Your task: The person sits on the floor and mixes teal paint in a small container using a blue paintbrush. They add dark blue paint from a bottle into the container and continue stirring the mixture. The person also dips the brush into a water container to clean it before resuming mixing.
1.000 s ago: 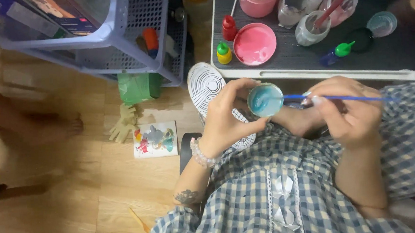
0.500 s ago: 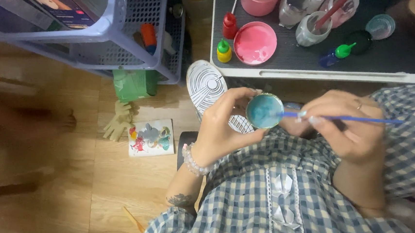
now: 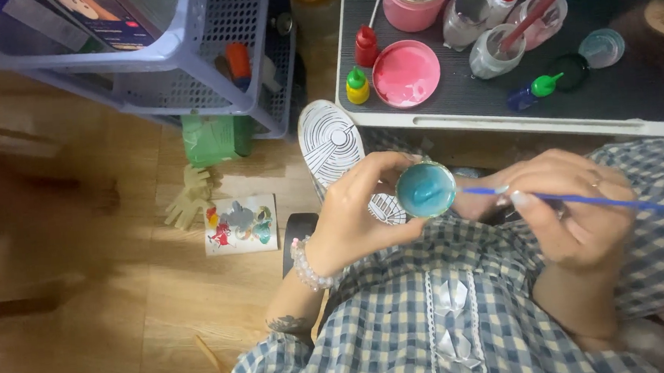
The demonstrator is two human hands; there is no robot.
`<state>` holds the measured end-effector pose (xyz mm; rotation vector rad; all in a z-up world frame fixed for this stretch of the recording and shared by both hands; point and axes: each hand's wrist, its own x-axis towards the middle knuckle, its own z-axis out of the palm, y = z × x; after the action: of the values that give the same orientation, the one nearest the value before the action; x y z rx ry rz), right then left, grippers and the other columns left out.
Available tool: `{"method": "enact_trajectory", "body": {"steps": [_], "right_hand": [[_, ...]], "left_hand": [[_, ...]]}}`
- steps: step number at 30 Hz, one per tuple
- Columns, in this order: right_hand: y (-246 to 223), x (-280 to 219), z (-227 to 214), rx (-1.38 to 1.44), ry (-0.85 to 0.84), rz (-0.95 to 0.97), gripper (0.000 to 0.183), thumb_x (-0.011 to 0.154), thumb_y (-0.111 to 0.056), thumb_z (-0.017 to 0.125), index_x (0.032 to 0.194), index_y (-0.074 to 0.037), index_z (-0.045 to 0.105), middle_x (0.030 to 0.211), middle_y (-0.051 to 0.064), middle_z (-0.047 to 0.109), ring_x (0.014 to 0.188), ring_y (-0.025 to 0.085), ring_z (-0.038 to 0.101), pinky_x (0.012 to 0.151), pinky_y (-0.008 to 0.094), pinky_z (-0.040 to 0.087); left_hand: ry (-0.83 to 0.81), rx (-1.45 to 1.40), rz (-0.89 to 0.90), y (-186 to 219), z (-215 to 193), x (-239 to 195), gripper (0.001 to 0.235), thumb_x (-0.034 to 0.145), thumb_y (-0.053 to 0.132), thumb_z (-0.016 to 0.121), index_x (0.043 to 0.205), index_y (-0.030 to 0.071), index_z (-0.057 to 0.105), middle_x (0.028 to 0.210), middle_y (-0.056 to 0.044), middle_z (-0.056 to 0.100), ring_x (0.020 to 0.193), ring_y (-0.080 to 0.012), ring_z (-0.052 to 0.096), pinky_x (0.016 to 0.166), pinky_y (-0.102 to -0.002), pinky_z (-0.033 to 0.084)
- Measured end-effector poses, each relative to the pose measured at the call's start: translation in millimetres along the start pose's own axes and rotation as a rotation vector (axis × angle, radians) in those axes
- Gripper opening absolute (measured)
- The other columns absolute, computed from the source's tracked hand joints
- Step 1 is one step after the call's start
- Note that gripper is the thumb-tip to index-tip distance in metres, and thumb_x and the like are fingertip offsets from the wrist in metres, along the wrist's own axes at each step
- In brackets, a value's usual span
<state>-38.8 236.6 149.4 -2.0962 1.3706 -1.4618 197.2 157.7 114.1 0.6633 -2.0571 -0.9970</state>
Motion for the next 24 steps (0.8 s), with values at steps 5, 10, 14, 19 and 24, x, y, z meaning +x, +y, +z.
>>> {"method": "enact_trajectory", "body": {"steps": [5,10,14,19,24], "right_hand": [[4,-2,2,-0.026,-0.072,-0.065,0.008,0.093,0.003,0.059,0.090,0.005,0.066,0.086,0.019,0.073,0.077,0.034,0.072,0.072,0.039,0.058],[-5,4,-1,0.104,-0.097,-0.009,0.015,0.092,-0.003,0.054,0.084,0.006,0.064,0.078,0.019,0.071,0.074,0.037,0.075,0.071,0.042,0.063],[-1,1,4,-0.059,-0.006,-0.016,0.010,0.094,0.005,0.058,0.087,0.008,0.064,0.082,0.020,0.071,0.073,0.035,0.070,0.071,0.040,0.056],[3,-5,2,0.065,-0.100,-0.048,0.007,0.091,0.002,0.062,0.090,0.001,0.069,0.086,0.013,0.074,0.080,0.032,0.076,0.074,0.039,0.060],[-2,1,2,-0.076,0.038,-0.047,0.008,0.091,0.010,0.059,0.083,0.010,0.062,0.081,0.024,0.070,0.068,0.037,0.067,0.067,0.041,0.054]], "left_hand": [[0.012,-0.004,-0.017,3,1,0,0.058,0.079,0.018,0.087,0.126,0.004,0.055,0.125,-0.011,0.068,0.110,-0.0213,0.070,0.088,-0.028,0.065],[0.019,-0.003,-0.015,4,2,0,0.058,0.078,0.016,0.087,0.125,0.003,0.055,0.124,-0.011,0.068,0.106,-0.0201,0.070,0.087,-0.027,0.064],[0.021,-0.001,-0.015,3,4,1,0.056,0.078,0.015,0.086,0.123,0.004,0.056,0.123,-0.011,0.068,0.106,-0.0206,0.070,0.087,-0.027,0.065],[0.012,-0.008,-0.050,5,4,1,0.057,0.077,0.016,0.086,0.124,0.005,0.056,0.123,-0.009,0.068,0.106,-0.0189,0.070,0.088,-0.028,0.064],[0.014,-0.013,-0.017,6,4,0,0.057,0.078,0.016,0.085,0.124,0.004,0.055,0.125,-0.012,0.068,0.108,-0.0212,0.071,0.089,-0.029,0.065]]}}
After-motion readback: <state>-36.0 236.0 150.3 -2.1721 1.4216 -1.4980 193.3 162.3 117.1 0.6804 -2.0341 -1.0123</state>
